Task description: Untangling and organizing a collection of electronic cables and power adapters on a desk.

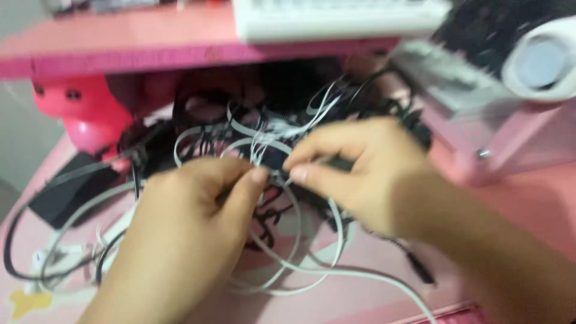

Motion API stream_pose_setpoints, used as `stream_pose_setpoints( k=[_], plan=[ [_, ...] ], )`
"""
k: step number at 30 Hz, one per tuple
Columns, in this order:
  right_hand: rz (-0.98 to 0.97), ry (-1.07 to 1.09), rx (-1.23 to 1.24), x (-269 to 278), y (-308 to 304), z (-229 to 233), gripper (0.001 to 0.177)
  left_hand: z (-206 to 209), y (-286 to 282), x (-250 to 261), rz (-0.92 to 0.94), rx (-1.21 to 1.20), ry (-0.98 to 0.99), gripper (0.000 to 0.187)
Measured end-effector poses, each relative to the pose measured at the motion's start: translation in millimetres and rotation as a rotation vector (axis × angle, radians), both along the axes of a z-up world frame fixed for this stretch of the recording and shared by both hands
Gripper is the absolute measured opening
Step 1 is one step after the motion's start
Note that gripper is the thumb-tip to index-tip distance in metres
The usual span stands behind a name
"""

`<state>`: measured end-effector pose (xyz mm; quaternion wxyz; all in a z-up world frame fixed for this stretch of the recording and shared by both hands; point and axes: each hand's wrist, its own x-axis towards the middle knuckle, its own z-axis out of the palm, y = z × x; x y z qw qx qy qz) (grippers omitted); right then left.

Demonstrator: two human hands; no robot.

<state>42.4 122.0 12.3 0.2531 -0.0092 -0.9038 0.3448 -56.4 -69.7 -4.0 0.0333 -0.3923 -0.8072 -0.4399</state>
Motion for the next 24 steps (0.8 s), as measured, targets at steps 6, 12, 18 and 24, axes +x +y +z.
stream_pose_setpoints(
  k=[6, 12, 18, 24],
  plan=[
    [0.0, -0.158, -0.11, 11, 0, -14, 0.017, -2, 6, 13, 0.055, 0.032, 0.313, 0.015],
    [-0.152, -0.171, -0.035, 19, -23, -11, 0.027, -16, 4, 31, 0.182, 0.018, 0.522, 0.014],
    [-0.015, -0.001, -0.175, 18, -33, -8, 0.023, -13, 2, 40, 0.199, 0.105, 0.743, 0.016],
    [0.159, 0.009, -0.685, 21, -29, -1, 0.021, -8, 2, 39, 0.198, 0.176, 0.712, 0.013]
  ],
)
